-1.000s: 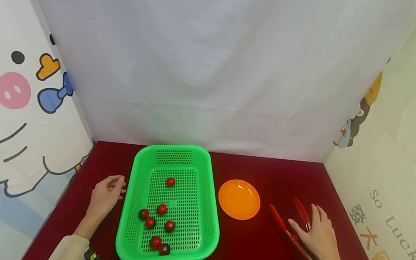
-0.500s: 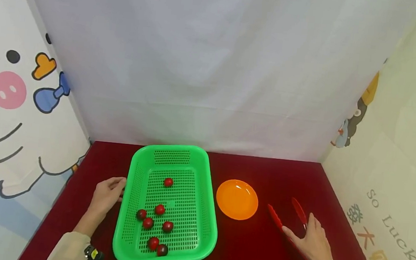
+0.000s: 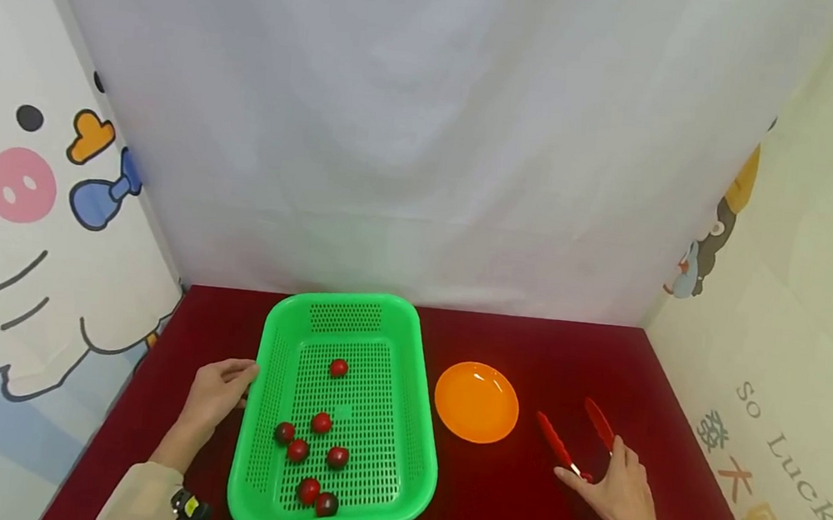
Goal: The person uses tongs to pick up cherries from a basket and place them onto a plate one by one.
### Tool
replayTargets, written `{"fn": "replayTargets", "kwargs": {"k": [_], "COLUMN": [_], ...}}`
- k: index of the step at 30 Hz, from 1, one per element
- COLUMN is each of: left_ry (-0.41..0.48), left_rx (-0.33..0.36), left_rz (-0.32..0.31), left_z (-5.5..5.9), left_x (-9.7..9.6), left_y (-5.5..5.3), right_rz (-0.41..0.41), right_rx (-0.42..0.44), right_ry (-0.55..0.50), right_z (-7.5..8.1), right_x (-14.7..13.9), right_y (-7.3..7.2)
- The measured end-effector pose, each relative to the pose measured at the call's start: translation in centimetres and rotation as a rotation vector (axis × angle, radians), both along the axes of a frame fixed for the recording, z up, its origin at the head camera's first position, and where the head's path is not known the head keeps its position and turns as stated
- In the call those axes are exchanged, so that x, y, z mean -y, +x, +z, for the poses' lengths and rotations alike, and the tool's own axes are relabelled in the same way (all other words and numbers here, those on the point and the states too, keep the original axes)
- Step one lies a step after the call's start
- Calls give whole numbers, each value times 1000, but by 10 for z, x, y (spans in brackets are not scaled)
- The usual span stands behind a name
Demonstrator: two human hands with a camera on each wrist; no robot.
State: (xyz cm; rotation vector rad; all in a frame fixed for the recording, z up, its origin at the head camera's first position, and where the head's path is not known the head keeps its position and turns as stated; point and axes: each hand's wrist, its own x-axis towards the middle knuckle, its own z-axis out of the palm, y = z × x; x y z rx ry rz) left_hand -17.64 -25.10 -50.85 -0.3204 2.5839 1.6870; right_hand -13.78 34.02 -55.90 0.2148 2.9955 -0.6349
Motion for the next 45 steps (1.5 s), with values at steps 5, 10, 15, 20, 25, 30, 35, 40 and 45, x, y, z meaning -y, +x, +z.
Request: {"fn": "replayTargets", "kwargs": {"k": [5,10,15,20,25,30,35,40,45], "left_ry": [8,28,37,40,20,8,4,-3,-2], "left_rx": [14,31,40,38,39,38,36,39,41], "left_rz": [7,11,15,15,12,7,8,6,5], "left_z": [2,0,-2,-3,-4,-4,-3,-4,-5], "left_x": [-1,-2,-1,-1,-1,-2,-2,-2,-2], "left_y": [-2,-3,-3,-3,-4,-3,-4,-4,-4], "right_rz": [-33,-45,-41,-50,-50,-41,-46,-51,-65], "right_rx": [-33,-53,-64,-90,-112,-126,-99,-75,-104], "right_ry": [-3,-1,4,-31,-62,-72,-96,-137,-149], "right_z": [-3,-5,-8,-9,-9,-4,2,7,13], "right_x": [-1,-2,-2,-4,-7,-7,-8,-7,-5], "right_y": [-1,1,0,-3,-4,-2,-2,-3,-5]}}
